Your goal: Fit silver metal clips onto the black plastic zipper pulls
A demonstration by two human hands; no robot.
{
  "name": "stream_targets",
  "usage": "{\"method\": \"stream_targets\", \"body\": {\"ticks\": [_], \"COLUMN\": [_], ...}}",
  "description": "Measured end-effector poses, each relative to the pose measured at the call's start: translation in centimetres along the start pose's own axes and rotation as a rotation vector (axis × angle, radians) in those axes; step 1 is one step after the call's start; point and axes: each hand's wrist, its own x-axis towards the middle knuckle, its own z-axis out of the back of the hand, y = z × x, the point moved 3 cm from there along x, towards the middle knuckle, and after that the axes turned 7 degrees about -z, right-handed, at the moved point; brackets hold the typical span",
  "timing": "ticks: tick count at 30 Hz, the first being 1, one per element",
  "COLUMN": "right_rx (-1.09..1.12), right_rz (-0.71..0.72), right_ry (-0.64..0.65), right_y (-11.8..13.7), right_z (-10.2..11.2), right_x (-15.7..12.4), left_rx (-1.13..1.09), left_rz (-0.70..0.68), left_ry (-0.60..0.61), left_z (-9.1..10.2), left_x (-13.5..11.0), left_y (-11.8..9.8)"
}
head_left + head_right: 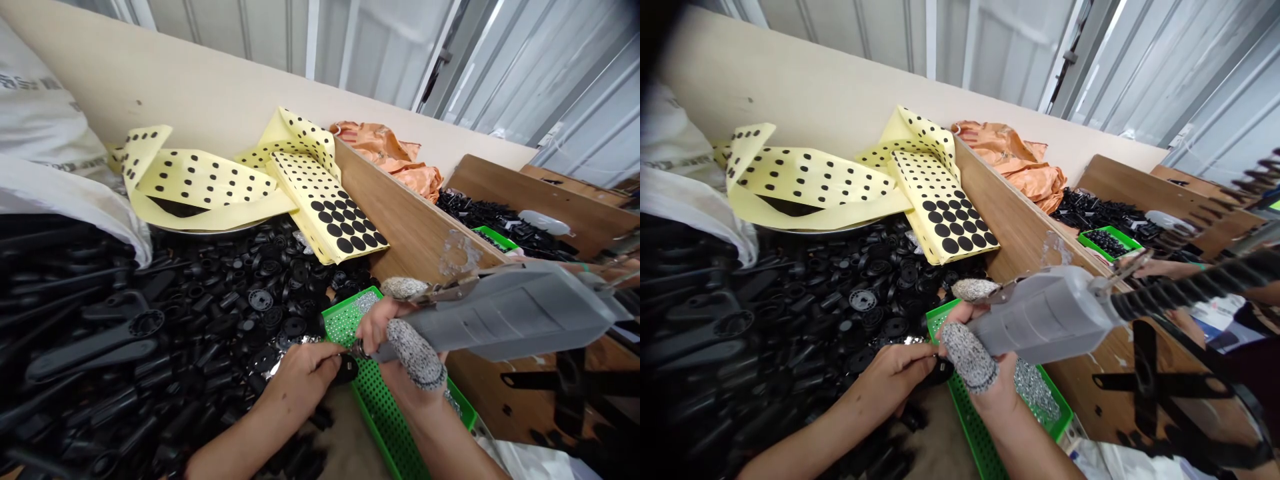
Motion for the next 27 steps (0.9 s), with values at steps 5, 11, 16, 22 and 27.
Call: {"method": "stream_targets", "body": {"ticks": [5, 11, 16, 22, 27], "right_rx": [-0.012, -0.030, -0.004, 0.005, 0.016], "right_rz": [-0.002, 0.035, 0.040, 0.027, -0.080], "right_ry": [-0.012, 0.010, 0.009, -0.010, -0.042], "right_y": [0.0, 0.6, 0.9, 1.2, 0.5], "right_z": [0.2, -0.4, -0.8, -0.3, 0.5], "right_x": [0.0, 0.2, 0.4, 0.1, -0.4], "left_rx": [0.111, 0.172, 0.151, 0.045, -0.137], "left_rz": [-0.082, -0.092, -0.053, 0.021, 0.029], "left_ry": [0.007, 0.047, 0.070, 0.068, 0.118], "left_z": [0.2, 0.4, 0.3, 0.2, 0.3], "left_x": [0.1, 0.1, 0.1, 0.1, -0.1], "left_y": [-0.4, -0.9, -0.8, 0.5, 1.1]}}
